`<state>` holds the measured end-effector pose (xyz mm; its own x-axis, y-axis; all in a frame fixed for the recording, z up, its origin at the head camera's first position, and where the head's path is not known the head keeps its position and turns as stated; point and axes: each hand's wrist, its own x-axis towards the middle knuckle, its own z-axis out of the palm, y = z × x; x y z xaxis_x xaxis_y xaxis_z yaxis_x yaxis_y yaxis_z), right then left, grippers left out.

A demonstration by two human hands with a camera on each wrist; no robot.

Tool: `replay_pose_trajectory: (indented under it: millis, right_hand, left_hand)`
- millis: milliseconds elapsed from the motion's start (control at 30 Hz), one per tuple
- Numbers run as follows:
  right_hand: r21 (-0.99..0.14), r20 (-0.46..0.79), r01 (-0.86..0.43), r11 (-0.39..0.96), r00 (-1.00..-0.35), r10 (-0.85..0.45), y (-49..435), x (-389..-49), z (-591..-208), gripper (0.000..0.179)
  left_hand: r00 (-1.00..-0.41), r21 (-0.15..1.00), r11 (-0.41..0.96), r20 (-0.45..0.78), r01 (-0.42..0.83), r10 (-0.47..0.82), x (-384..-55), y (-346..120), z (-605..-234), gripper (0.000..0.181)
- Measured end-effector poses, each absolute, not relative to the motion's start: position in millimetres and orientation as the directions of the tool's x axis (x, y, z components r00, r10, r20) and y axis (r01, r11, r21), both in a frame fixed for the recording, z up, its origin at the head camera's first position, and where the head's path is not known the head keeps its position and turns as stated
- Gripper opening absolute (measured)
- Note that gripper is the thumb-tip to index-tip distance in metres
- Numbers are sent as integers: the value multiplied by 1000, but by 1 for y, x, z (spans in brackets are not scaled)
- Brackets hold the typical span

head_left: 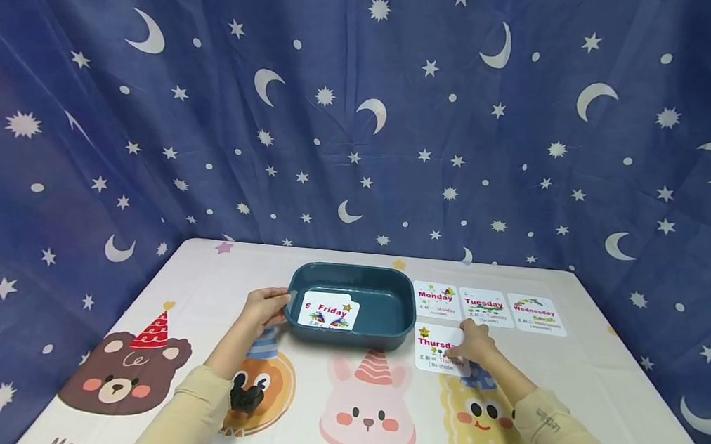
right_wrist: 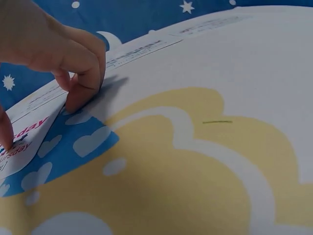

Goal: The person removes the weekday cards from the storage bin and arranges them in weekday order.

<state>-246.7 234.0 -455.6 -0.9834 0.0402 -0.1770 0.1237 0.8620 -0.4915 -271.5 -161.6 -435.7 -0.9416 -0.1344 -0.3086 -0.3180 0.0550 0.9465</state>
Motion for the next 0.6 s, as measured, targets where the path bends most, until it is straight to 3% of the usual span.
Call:
replay_pose_trajectory:
  millis: [167, 367, 600]
  right_hand:
    - [-595, -196, 129, 794, -980, 12, 240, -249, -457, 72]
    - [-695, -337, 289, 658, -940, 56, 248, -249, -457, 73]
    - [-719, -351, 310, 622, -934, 60, 253, -251, -448, 66]
  left_hand:
    - [-939, 944, 65, -311, -323, -148, -275, -161, -434, 36]
    - [-935, 938, 71, -329, -340, -134, -274, -160, -434, 36]
    - [-937, 941, 70, -319, -331, -142, -272, -161, -436, 35]
